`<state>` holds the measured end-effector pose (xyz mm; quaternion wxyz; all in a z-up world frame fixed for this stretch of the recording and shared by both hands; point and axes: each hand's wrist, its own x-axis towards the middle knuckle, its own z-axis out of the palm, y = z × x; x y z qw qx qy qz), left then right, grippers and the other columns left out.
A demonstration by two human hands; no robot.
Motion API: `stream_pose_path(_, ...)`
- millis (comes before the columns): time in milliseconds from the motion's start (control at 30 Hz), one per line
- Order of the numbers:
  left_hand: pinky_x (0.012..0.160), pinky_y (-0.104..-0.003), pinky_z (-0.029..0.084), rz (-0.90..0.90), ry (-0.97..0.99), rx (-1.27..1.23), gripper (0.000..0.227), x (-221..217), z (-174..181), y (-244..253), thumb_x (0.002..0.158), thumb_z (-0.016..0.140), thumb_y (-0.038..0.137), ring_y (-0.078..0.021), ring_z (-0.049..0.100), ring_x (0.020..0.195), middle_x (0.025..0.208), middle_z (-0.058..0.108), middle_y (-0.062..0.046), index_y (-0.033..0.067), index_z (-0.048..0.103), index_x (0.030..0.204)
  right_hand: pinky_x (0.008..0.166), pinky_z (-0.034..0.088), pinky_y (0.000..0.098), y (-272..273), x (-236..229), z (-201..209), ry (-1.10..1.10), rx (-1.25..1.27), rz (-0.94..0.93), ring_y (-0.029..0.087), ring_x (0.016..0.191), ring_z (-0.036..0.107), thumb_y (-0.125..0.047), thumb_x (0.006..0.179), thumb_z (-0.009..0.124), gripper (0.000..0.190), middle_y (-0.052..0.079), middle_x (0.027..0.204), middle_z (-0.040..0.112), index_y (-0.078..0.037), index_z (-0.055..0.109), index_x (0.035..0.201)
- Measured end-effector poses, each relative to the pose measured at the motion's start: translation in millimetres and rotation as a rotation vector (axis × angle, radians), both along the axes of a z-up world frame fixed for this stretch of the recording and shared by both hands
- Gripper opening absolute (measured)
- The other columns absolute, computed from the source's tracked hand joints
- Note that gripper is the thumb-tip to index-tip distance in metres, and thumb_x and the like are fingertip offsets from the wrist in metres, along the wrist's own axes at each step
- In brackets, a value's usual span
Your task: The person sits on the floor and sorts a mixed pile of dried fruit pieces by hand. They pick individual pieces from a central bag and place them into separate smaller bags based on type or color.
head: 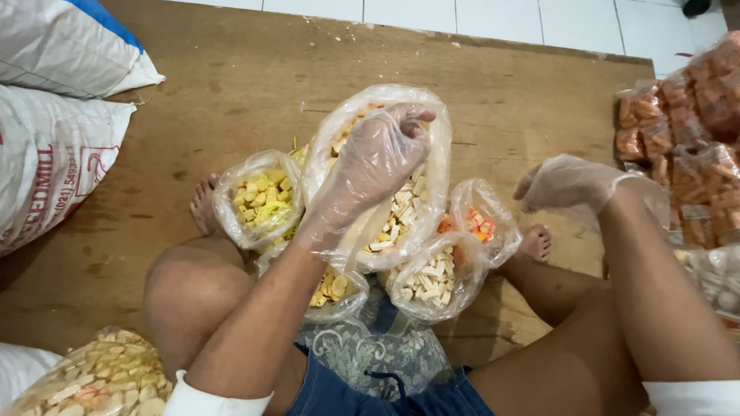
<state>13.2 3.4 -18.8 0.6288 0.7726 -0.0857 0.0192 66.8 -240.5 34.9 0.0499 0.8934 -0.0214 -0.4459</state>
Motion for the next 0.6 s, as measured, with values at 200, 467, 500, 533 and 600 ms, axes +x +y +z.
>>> stream_pose_path(200, 0.038, -0.018, 0.035, 0.077, 0.210, -0.177, 0.051, 3, 11, -2, 0.084, 0.040, -0.007, -0.0043, 0.043, 0.049, 0.102, 0.070, -0.006, 0.0090, 0.067, 0.124, 0.126, 0.037, 0.0373, 34, -11, 21, -0.051, 0.056, 0.015, 0.010, 0.140, 0.054, -0.018, 0.096, 0.061, 0.043, -0.009, 0.147, 0.062, -0.022, 0.063, 0.138)
stream_pose_path(467, 0.067, -0.018, 0.064, 0.144, -0.158, -0.476, 0.042, 14, -19, -9, 0.104, 0.058, 0.020, -0.0160, 0.071, 0.100, 0.118, 0.069, -0.010, 0.0106, 0.047, 0.144, 0.091, 0.066, 0.0437, 115, -79, 62, -0.064, 0.573, -0.072, 0.024, 0.112, 0.075, -0.050, 0.096, 0.039, 0.054, 0.007, 0.131, 0.074, -0.018, 0.075, 0.119)
stream_pose_path(500, 0.067, -0.018, 0.064, 0.140, -0.157, -0.473, 0.042, 11, -7, -9, 0.104, 0.058, 0.020, -0.0160, 0.071, 0.100, 0.118, 0.069, -0.010, 0.0106, 0.047, 0.144, 0.091, 0.066, 0.0437, 126, -86, 64, -0.065, 0.576, -0.076, 0.024, 0.112, 0.075, -0.050, 0.096, 0.039, 0.054, 0.007, 0.131, 0.074, -0.018, 0.075, 0.119)
stream_pose_path(533, 0.060, -0.016, 0.061, 0.216, -0.104, -0.455, 0.058, 8, 4, -9, 0.095, 0.058, 0.039, -0.0125, 0.069, 0.086, 0.119, 0.070, -0.011, 0.0106, 0.046, 0.145, 0.086, 0.063, 0.0353, 136, -92, 65, -0.023, 0.577, -0.163, 0.020, 0.098, 0.074, -0.056, 0.089, 0.042, 0.056, 0.006, 0.115, 0.076, -0.017, 0.075, 0.112)
stream_pose_path(600, 0.053, -0.015, 0.058, 0.287, -0.047, -0.434, 0.077, 7, 16, -8, 0.086, 0.058, 0.058, -0.0091, 0.067, 0.071, 0.119, 0.071, -0.013, 0.0107, 0.045, 0.146, 0.081, 0.060, 0.0269, 142, -98, 56, 0.019, 0.577, -0.254, 0.015, 0.084, 0.073, -0.063, 0.083, 0.046, 0.059, 0.005, 0.098, 0.078, -0.016, 0.075, 0.104)
